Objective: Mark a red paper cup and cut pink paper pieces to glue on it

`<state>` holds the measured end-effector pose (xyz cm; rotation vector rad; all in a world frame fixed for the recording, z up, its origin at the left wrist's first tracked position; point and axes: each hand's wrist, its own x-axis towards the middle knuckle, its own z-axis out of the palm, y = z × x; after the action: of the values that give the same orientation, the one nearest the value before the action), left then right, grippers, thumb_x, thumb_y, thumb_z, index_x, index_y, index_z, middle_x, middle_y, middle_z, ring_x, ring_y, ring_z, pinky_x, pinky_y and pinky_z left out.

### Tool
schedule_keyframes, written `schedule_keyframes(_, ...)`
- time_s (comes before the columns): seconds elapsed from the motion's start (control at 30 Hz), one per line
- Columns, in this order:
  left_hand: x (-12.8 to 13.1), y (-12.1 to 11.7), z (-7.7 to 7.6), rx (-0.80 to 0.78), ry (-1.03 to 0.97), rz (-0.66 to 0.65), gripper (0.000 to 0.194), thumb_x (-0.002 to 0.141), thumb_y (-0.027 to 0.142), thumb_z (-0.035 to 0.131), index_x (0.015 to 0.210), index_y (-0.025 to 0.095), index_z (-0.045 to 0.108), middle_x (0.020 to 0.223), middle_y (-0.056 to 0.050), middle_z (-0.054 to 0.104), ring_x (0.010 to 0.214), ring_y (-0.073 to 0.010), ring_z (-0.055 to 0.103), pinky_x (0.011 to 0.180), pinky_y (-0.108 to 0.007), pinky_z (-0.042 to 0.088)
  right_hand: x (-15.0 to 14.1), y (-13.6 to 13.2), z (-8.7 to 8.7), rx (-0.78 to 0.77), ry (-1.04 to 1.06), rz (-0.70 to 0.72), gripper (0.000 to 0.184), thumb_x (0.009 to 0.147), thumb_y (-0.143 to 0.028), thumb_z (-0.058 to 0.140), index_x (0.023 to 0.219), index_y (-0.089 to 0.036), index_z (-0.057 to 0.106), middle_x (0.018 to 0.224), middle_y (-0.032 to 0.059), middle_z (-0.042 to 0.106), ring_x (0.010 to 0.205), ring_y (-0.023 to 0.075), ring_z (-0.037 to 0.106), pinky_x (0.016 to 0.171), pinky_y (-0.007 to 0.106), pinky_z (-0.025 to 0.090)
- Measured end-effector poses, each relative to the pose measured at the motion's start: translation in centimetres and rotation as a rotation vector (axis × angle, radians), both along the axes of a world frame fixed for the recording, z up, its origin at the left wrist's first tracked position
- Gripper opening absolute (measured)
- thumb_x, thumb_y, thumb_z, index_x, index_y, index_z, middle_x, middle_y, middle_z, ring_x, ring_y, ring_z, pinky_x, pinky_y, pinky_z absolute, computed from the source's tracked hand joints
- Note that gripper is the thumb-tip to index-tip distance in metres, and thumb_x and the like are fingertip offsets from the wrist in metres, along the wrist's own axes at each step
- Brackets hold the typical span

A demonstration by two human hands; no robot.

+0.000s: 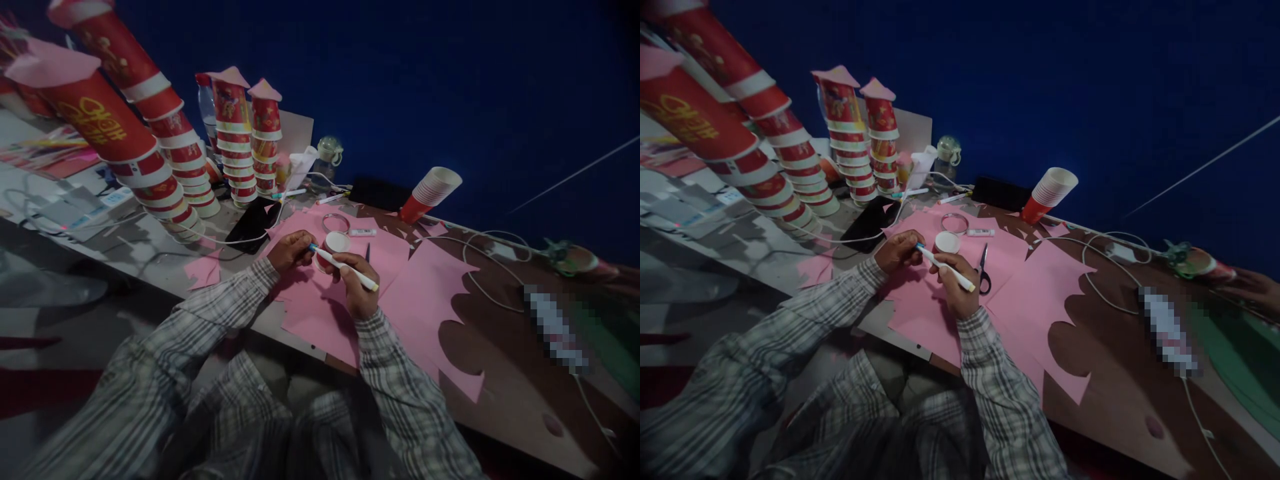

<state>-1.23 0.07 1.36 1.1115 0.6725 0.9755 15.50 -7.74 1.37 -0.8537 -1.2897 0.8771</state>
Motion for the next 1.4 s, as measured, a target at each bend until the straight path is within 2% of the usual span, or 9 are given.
schedule_keyframes(0.13, -0.1, 0.1, -0.1, -0.007, -0.021, 0.01, 0.052, 0.069, 0.063, 0.073, 0.079, 0.014, 0.056, 0.049, 0.006, 0.05, 0.037, -0.0045, 0.039, 0.038, -0.017, 0.022, 0.1, 0.1, 0.0, -0.006, 0.055, 0.001, 0.022, 0.089, -0.038, 0.06, 0.099, -0.022, 0.071, 0.076, 0.0022, 0.072, 0.062, 0.0143, 0.061, 0.056, 0.028, 0.048)
schedule_keyframes(0.33, 0.0, 0.0, -0.4, 0.074, 0.017, -0.057, 0.052, 0.074, 0.066, 0.067, 0.081, 0.016, 0.056, 0.048, 0.005, 0.051, 0.036, -0.0054, 0.036, 0.039, -0.019, 0.025, -0.2, 0.0, -0.2, -0.033, -0.092, -0.015, 0.023, 0.091, -0.037, 0.057, 0.103, -0.021, 0.069, 0.078, 0.0024, 0.072, 0.062, 0.0136, 0.061, 0.057, 0.029, 0.05)
schedule_keyframes(0.63, 0.2, -0.8, -0.4, 0.214, 0.114, -0.08, 0.051, 0.085, 0.065, 0.053, 0.08, 0.015, 0.056, 0.049, 0.004, 0.05, 0.041, -0.0076, 0.037, 0.043, -0.022, 0.029, -0.4, -0.2, 0.4, 0.082, -0.278, -0.026, 0.025, 0.094, -0.033, 0.05, 0.102, -0.019, 0.07, 0.082, 0.0056, 0.072, 0.068, 0.016, 0.066, 0.065, 0.032, 0.055)
schedule_keyframes(0.77, 0.3, -1.1, -0.1, 0.217, 0.137, -0.056, 0.049, 0.086, 0.064, 0.051, 0.079, 0.016, 0.057, 0.048, 0.004, 0.047, 0.042, -0.0081, 0.035, 0.045, -0.022, 0.029, -0.5, -0.1, 0.8, 0.138, -0.367, -0.023, 0.026, 0.094, -0.034, 0.049, 0.101, -0.021, 0.071, 0.086, 0.0069, 0.073, 0.075, 0.0186, 0.067, 0.072, 0.037, 0.056)
schedule_keyframes(0.93, 0.4, -1.4, 0.1, 0.199, 0.18, -0.02, 0.046, 0.086, 0.061, 0.053, 0.075, 0.016, 0.059, 0.051, 0.003, 0.048, 0.046, -0.0089, 0.039, 0.047, -0.022, 0.031, -0.6, 0.0, 1.2, 0.191, -0.421, 0.036, 0.025, 0.096, -0.03, 0.047, 0.099, -0.024, 0.072, 0.089, 0.0048, 0.073, 0.081, 0.0182, 0.067, 0.077, 0.036, 0.055)
schedule_keyframes(1.07, 0.4, -1.0, -0.1, 0.145, 0.136, -0.029, 0.053, 0.081, 0.067, 0.056, 0.086, 0.014, 0.061, 0.051, 0.003, 0.051, 0.044, -0.0093, 0.042, 0.045, -0.021, 0.03, -0.4, 0.0, 1.0, 0.179, -0.379, 0.028, 0.023, 0.095, -0.029, 0.051, 0.102, -0.024, 0.071, 0.09, 0.0051, 0.073, 0.081, 0.0182, 0.067, 0.077, 0.036, 0.054)
schedule_keyframes(1.17, 0.4, -0.5, -0.2, 0.079, 0.061, -0.014, 0.06, 0.077, 0.07, 0.058, 0.097, 0.014, 0.058, 0.049, 0.004, 0.053, 0.039, -0.0093, 0.04, 0.042, -0.022, 0.03, 0.0, 0.0, 0.5, 0.159, -0.307, -0.009, 0.021, 0.094, -0.03, 0.054, 0.104, -0.024, 0.071, 0.092, 0.0054, 0.072, 0.076, 0.0176, 0.066, 0.072, 0.035, 0.054)
schedule_keyframes(1.27, 0.5, -0.3, -0.2, 0.037, 0.022, -0.006, 0.056, 0.082, 0.067, 0.054, 0.1, 0.014, 0.056, 0.047, 0.006, 0.049, 0.035, -0.0073, 0.031, 0.042, -0.022, 0.029, 0.6, 0.1, 0.3, 0.116, -0.198, -0.093, 0.022, 0.093, -0.032, 0.055, 0.107, -0.024, 0.07, 0.09, 0.0045, 0.069, 0.067, 0.0152, 0.062, 0.066, 0.033, 0.053)
schedule_keyframes(1.4, 0.5, -0.5, -0.1, 0.11, 0.114, 0.094, 0.044, 0.086, 0.056, 0.054, 0.095, 0.013, 0.059, 0.05, 0.004, 0.051, 0.041, -0.0075, 0.037, 0.043, -0.021, 0.029, 1.4, 0.8, 0.6, 0.102, -0.157, -0.373, 0.025, 0.093, -0.033, 0.053, 0.109, -0.022, 0.067, 0.087, 0.0046, 0.066, 0.072, 0.0168, 0.063, 0.07, 0.034, 0.054)
